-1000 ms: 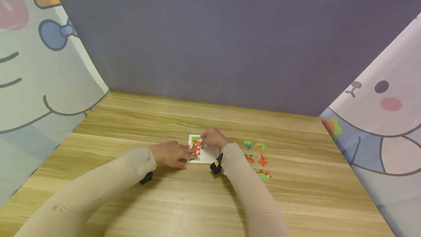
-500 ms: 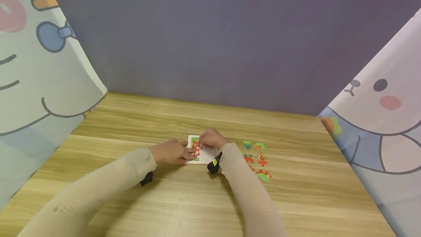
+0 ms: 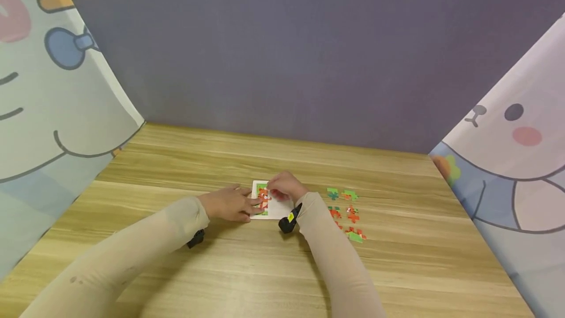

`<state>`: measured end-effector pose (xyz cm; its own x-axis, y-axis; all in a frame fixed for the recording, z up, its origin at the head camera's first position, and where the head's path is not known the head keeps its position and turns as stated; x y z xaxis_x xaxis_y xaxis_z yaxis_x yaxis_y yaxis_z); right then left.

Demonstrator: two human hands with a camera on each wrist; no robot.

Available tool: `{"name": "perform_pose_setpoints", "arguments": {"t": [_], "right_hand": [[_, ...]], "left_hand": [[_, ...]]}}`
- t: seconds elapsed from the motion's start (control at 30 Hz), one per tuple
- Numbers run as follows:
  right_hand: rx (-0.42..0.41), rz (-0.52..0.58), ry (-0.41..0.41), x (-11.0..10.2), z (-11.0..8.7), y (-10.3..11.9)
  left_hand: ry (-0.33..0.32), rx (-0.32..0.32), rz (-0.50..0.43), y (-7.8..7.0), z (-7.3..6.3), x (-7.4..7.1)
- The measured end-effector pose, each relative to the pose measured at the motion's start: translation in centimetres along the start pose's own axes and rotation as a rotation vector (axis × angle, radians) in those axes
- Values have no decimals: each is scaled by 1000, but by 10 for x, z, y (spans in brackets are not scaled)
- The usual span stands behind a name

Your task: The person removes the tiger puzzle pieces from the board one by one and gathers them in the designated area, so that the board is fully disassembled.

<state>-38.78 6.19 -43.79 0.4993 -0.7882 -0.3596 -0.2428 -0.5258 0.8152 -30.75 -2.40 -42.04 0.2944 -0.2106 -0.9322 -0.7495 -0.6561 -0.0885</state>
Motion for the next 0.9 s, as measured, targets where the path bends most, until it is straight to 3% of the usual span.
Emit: {"name": "perform_pose_setpoints", "arguments": {"t": [0.17, 0.47, 0.73, 0.9], "right_hand": [[37, 87, 11, 2, 1, -4], [53, 87, -30, 1, 2, -5], [17, -151, -105, 1, 7, 5], [24, -188, -111, 2, 10, 6]], "left_hand": [[11, -8, -36, 2, -2, 1], [46, 9, -59, 3, 0, 2], [55, 1, -76, 4, 1, 2], [54, 2, -66, 4, 1, 2]]}}
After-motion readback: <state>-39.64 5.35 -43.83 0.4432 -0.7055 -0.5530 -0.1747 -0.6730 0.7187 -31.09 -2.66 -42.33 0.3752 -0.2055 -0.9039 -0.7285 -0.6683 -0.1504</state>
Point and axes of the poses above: each hand's wrist, its own z-axis towards the middle knuckle, its own x-axis out of the palm, y = z × x, the point moved 10 cm from there along z, towards the middle knuckle, and after that the axes turned 3 degrees about x, right-handed, at the moved point
